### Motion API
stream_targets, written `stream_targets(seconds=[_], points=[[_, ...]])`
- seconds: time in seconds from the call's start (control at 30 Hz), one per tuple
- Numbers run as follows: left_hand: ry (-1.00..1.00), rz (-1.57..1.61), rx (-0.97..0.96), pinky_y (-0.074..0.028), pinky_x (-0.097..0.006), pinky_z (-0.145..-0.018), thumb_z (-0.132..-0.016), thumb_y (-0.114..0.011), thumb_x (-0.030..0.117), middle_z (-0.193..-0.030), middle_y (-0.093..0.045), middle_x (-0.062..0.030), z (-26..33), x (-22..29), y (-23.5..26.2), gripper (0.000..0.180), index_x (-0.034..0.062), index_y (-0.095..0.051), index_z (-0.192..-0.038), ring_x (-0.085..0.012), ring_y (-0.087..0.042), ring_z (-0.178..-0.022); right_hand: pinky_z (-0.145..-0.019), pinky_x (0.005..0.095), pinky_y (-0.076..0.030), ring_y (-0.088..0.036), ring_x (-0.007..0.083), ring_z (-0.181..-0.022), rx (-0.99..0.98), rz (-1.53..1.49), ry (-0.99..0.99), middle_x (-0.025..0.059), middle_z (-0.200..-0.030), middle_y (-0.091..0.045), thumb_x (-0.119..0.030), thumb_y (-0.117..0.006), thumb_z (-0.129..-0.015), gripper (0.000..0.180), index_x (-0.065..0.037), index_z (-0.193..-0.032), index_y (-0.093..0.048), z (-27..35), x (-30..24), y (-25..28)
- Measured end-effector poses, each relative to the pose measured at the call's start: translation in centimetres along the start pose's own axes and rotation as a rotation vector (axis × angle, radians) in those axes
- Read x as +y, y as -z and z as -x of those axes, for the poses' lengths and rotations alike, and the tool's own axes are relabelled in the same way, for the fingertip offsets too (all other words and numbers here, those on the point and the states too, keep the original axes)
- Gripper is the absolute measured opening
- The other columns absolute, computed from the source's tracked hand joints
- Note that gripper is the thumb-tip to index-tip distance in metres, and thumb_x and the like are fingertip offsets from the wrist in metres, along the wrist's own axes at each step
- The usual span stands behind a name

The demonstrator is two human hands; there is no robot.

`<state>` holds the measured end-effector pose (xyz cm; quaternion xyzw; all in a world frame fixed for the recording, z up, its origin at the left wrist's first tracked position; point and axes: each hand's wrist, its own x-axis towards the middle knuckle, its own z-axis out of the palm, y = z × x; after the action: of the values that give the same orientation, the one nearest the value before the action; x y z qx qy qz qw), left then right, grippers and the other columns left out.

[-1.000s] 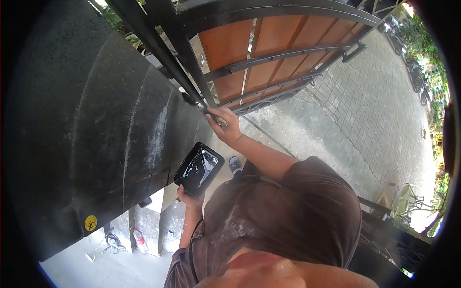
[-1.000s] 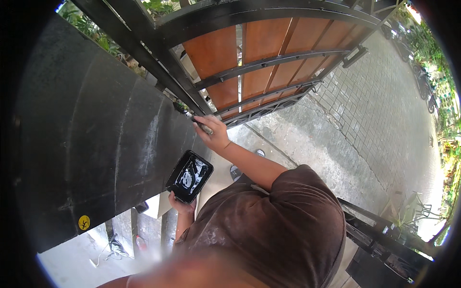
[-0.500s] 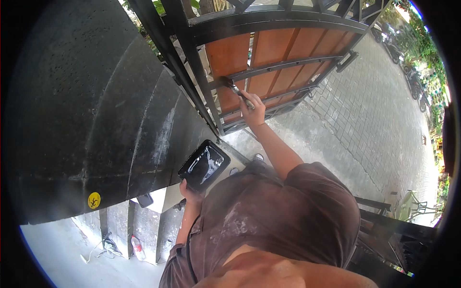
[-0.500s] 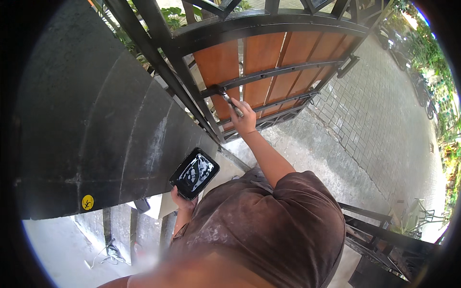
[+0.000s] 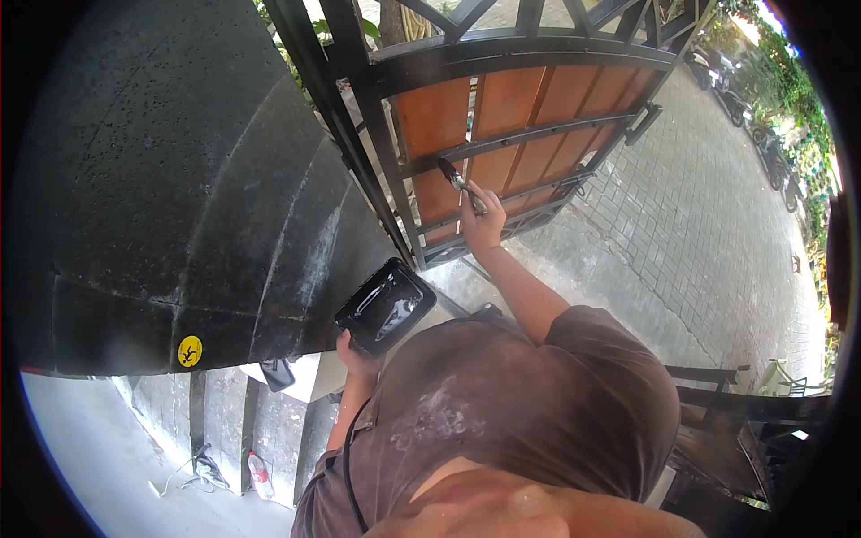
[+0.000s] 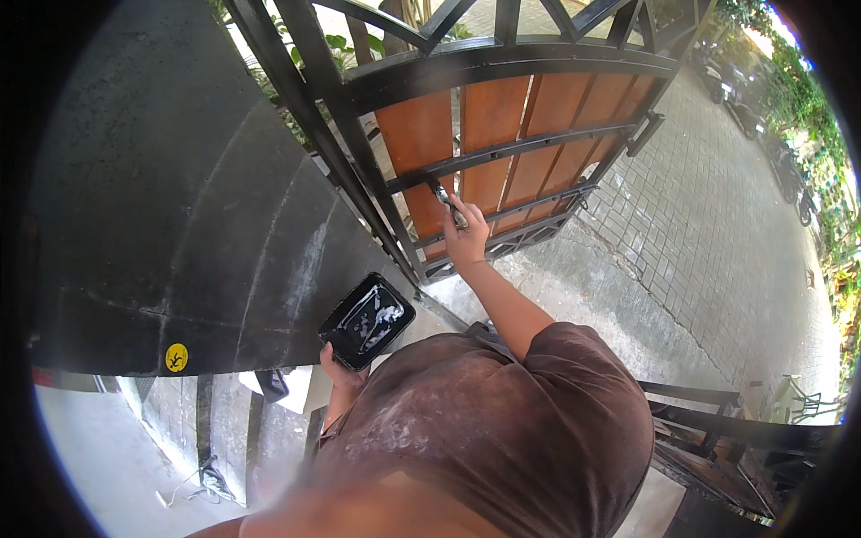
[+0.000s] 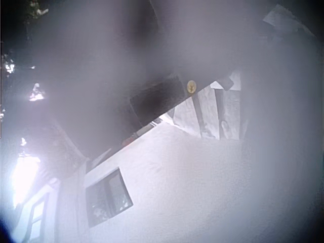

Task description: The person walks up the steps holding a paint container and a paintbrush, then paints a metal gate with the paintbrush.

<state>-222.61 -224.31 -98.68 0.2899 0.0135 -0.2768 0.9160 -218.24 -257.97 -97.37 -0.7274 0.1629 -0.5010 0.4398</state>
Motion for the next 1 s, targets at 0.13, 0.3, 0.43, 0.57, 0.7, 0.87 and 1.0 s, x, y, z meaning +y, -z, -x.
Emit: stream_targets(seconds=[0.13,0.3,0.43,0.57,0.7,0.87,1.0], points=[[-0.019,-0.022,-0.006,-0.043,-0.049,-0.108,-0.086,-0.056,0.045,-0.139,-0.057,-0.0153,0.2,-0.1,0.6,0.069,0.0039,-0.050,-0.141,-0.0338,-0.055,-0.128,-0.057,0.0244,-0.057,-0.072,0.0152,-0.077,0.033,-0.166,-0.230,0.0089,-0.099,-0.063,0.002,-0.065,-0.091,0.027,-0.001,-0.118,-0.070,0.5,-1.9,-1.2],[-0.038,-0.036,0.013,-0.043,-0.049,-0.107,-0.086,-0.056,0.044,-0.138,-0.058,-0.0150,0.4,-0.2,0.3,0.068,0.0035,-0.050,-0.141,-0.0339,-0.055,-0.127,-0.059,0.0249,-0.056,-0.071,0.0140,-0.075,0.043,-0.186,-0.272,0.0080,-0.095,-0.063,-0.002,-0.070,-0.091,0.024,-0.001,-0.115,-0.071,0.4,-4.0,-1.8],[-0.057,-0.007,-0.016,-0.044,-0.050,-0.108,-0.086,-0.056,0.044,-0.139,-0.057,-0.0164,0.6,0.0,0.1,0.069,0.0029,-0.050,-0.141,-0.0345,-0.055,-0.128,-0.060,0.0253,-0.055,-0.070,0.0127,-0.077,-0.006,-0.084,-0.031,0.0076,-0.091,-0.065,-0.004,-0.071,-0.090,0.022,-0.001,-0.112,-0.072,1.4,-2.4,-1.7],[-0.090,0.026,-0.018,-0.043,-0.051,-0.109,-0.087,-0.057,0.046,-0.140,-0.055,-0.0191,0.7,0.4,-0.6,0.072,0.0014,-0.048,-0.142,-0.0364,-0.055,-0.128,-0.063,0.0278,-0.055,-0.069,0.0148,-0.080,-0.088,-0.107,-0.132,0.0100,-0.092,-0.069,-0.005,-0.072,-0.089,0.022,-0.002,-0.111,-0.072,0.6,-1.9,-2.6],[-0.085,0.003,0.010,-0.043,-0.054,-0.109,-0.085,-0.059,0.051,-0.140,-0.056,-0.0178,0.7,0.6,-0.9,0.074,0.0049,-0.050,-0.142,-0.0370,-0.054,-0.129,-0.067,0.0319,-0.056,-0.070,0.0236,-0.079,-0.090,0.055,0.047,0.0143,-0.095,-0.070,-0.006,-0.074,-0.087,0.023,-0.004,-0.110,-0.072,-1.4,-0.4,-1.4],[-0.116,-0.006,-0.010,-0.043,-0.053,-0.109,-0.086,-0.058,0.051,-0.141,-0.056,-0.0182,0.6,0.5,-0.7,0.074,0.0042,-0.050,-0.143,-0.0369,-0.054,-0.129,-0.074,0.0358,-0.056,-0.070,0.0301,-0.084,-0.062,0.130,0.081,0.0139,-0.094,-0.070,-0.007,-0.073,-0.086,0.024,-0.007,-0.109,-0.073,-1.9,0.9,1.0],[-0.101,-0.020,-0.015,-0.043,-0.053,-0.109,-0.086,-0.058,0.050,-0.142,-0.055,-0.0185,0.9,0.6,-1.3,0.074,0.0040,-0.049,-0.143,-0.0370,-0.054,-0.129,-0.072,0.0351,-0.055,-0.070,0.0294,-0.082,-0.035,0.120,0.028,0.0138,-0.092,-0.070,-0.008,-0.073,-0.085,0.023,-0.006,-0.108,-0.073,-2.4,-1.0,3.6]])
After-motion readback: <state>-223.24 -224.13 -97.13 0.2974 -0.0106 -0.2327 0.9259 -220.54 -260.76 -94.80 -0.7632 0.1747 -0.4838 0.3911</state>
